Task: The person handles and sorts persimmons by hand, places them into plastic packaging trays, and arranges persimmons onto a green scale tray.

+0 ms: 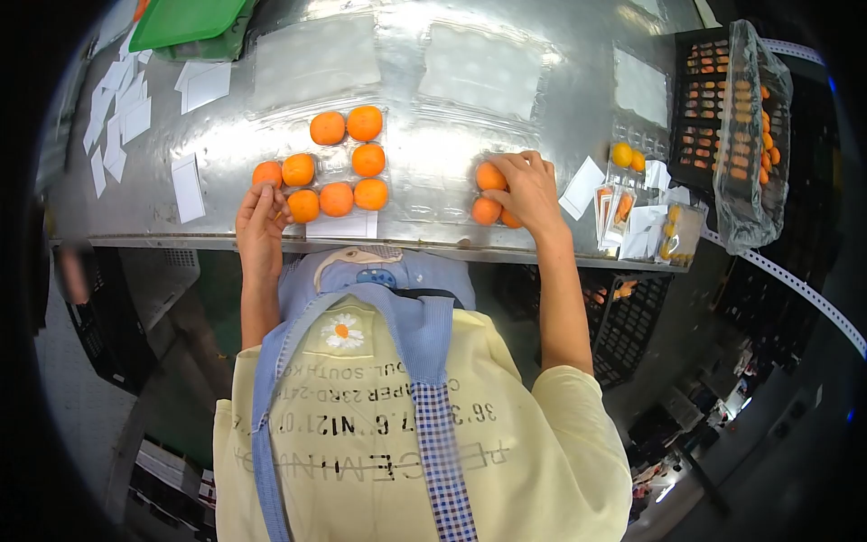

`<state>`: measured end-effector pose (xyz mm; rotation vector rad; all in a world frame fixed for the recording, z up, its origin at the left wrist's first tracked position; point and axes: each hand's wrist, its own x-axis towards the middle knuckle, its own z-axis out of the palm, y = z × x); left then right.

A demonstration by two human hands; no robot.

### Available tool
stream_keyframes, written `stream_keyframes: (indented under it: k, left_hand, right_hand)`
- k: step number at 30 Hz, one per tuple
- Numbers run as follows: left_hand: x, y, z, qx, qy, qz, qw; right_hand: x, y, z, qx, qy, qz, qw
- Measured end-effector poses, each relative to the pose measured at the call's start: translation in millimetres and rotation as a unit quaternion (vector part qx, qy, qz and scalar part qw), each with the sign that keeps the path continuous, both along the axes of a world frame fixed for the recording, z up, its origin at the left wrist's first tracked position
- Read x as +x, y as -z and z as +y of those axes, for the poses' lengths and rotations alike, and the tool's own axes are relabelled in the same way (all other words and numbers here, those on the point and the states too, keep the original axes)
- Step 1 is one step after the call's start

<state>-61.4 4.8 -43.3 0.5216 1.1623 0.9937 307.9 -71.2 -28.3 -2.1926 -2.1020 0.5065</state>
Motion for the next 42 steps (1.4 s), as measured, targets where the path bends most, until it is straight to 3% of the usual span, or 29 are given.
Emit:
stream_keyframes:
  k: [10, 13, 18, 22, 26, 28, 31, 33, 35, 42]
  left_hand:
    - [6, -1, -7, 0.008, 0.014, 0.01, 1.0]
    - [7, -2, -9, 0.007, 0.017, 0.015, 1.0]
    - [12, -3, -13, 0.01, 0.062, 0.041, 0.997]
    - [38, -26, -12, 0.019, 0.25, 0.029, 0.968]
    - [79, -54, -17, 0.02, 0.373, -0.02, 0.928]
    - [86, -58, -22, -0.05, 0.336, -0.069, 0.938]
    - [76, -46, -18, -0.156, 0.3, -0.206, 0.918]
    - [65, -43, -14, -0.216, 0.284, -0.273, 0.894]
    - [66, -47, -12, -0.245, 0.252, -0.25, 0.902]
    - [69, -48, -11, -0.28, 0.224, -0.234, 0.904]
  right_hand:
    - [9, -2, 9, 0.023, -0.126, -0.058, 0.99]
    - [11, -4, 9, -0.002, -0.102, -0.016, 0.995]
    - [11, -9, 1, 0.047, 0.052, 0.142, 0.987]
    - [-19, -40, 4, 0.088, 0.089, 0.277, 0.953]
    - [-78, -73, 23, 0.118, -0.1, 0.231, 0.961]
    - [-104, -79, 27, 0.122, -0.146, 0.238, 0.953]
    - [-113, -65, 24, 0.098, -0.002, 0.437, 0.894]
    - [-108, -50, 22, 0.09, 0.04, 0.451, 0.887]
    - [-109, -42, 22, 0.064, 0.082, 0.479, 0.872]
    - [-124, -36, 20, 0.027, 0.053, 0.515, 0.855]
